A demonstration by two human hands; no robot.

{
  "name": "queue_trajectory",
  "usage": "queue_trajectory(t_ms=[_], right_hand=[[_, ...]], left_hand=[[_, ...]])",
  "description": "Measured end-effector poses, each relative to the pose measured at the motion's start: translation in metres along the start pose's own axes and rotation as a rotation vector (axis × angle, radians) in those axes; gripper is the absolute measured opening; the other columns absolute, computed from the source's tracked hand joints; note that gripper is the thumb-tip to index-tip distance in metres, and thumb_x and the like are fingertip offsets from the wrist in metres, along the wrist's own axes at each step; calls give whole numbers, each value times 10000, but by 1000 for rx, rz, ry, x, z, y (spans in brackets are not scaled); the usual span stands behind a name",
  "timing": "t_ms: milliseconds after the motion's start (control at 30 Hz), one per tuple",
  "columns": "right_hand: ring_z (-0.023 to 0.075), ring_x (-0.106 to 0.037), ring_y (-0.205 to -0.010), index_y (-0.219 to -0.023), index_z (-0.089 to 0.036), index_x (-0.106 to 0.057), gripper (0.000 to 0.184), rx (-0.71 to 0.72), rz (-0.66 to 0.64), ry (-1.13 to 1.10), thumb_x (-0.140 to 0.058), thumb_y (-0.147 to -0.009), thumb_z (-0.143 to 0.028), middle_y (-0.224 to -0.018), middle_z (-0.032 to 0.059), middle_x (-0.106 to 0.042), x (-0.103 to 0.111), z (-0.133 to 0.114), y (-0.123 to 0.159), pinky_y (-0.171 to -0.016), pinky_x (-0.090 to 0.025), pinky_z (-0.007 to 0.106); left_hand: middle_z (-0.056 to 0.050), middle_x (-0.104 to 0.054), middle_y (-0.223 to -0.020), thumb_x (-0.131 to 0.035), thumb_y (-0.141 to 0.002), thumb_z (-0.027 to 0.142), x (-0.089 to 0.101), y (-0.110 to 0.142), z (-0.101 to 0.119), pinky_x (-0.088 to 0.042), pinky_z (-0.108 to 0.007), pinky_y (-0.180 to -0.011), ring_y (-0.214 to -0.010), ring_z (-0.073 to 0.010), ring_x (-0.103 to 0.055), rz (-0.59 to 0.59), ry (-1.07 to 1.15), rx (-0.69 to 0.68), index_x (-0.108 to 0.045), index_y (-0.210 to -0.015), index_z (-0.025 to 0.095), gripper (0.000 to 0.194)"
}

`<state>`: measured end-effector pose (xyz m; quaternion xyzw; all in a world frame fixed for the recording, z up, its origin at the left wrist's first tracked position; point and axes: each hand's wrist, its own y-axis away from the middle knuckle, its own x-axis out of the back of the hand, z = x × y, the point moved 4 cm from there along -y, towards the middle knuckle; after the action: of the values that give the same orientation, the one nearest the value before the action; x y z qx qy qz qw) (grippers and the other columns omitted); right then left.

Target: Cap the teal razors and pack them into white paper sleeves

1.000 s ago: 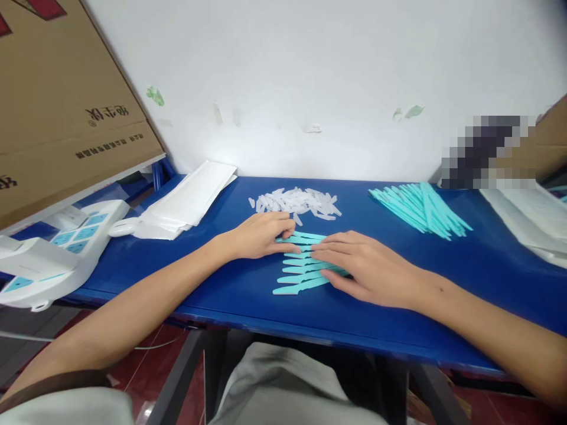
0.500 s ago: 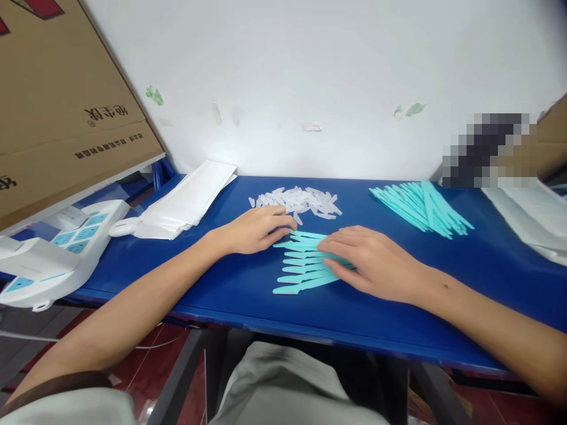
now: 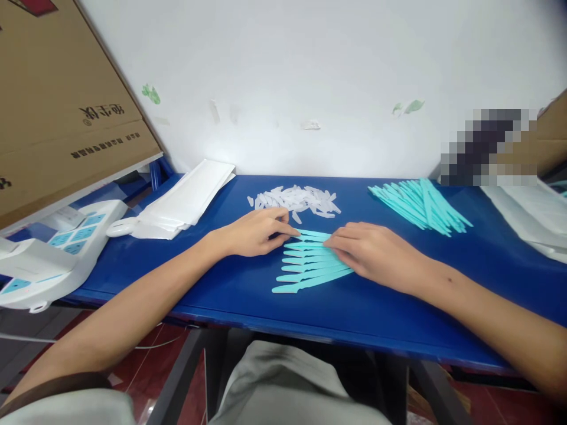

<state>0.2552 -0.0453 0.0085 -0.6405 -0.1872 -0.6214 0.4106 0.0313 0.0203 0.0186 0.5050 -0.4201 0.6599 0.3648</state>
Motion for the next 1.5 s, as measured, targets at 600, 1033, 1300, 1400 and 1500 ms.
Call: queue_trajectory(t_ms=[600, 1033, 1300, 1400, 1500], right_hand=[[234, -679, -844, -1196, -165, -743, 335, 11, -1, -13, -473, -1001, -125, -1078, 128, -712, -3, 6, 0, -726, -511, 362], [265, -680, -925, -1157, -180, -748, 319, -180, -51, 120, -458, -1024, -191, -1096, 128, -727, 2, 19, -2, -731, -467, 371], [339, -703, -839, -997, -87, -743, 296, -706, -198, 296, -450, -981, -128, -941, 246, -742, 5, 109, 28, -609, -352, 381], [326, -714, -835, -1068, -79, -749, 283, -741, -182, 277, -489, -966, -124, -939, 255, -756, 3, 122, 34, -612, -360, 375], [325, -718, -880, -1152, -81, -739, 293, -755, -146, 273, -525, -979, -183, -1015, 271, -758, 3, 125, 36, -628, -373, 372]], left_hand=[[-154, -669, -1251, -450, -1029, 201, 0, -2, 3, -513, -420, -989, -1133, -279, -641, -30, 70, -5, -732, -1263, 153, 370], [-157, -664, -1300, -513, -1033, 285, -1, -1, 6, -521, -429, -990, -1149, -287, -652, -17, 62, -17, -729, -1260, 174, 332], [-155, -667, -1333, -525, -1058, 333, -2, -1, 9, -516, -436, -1028, -1197, -284, -645, 4, 99, -45, -698, -1317, 177, 348], [-173, -607, -1442, -574, -1044, 475, -2, -1, 11, -489, -484, -1079, -1291, -323, -599, -5, 119, -42, -633, -1424, 194, 476], [-188, -448, -1622, -706, -921, 640, -4, 0, 16, -418, -565, -1158, -1455, -398, -463, -61, 141, -6, -471, -1584, 241, 808]])
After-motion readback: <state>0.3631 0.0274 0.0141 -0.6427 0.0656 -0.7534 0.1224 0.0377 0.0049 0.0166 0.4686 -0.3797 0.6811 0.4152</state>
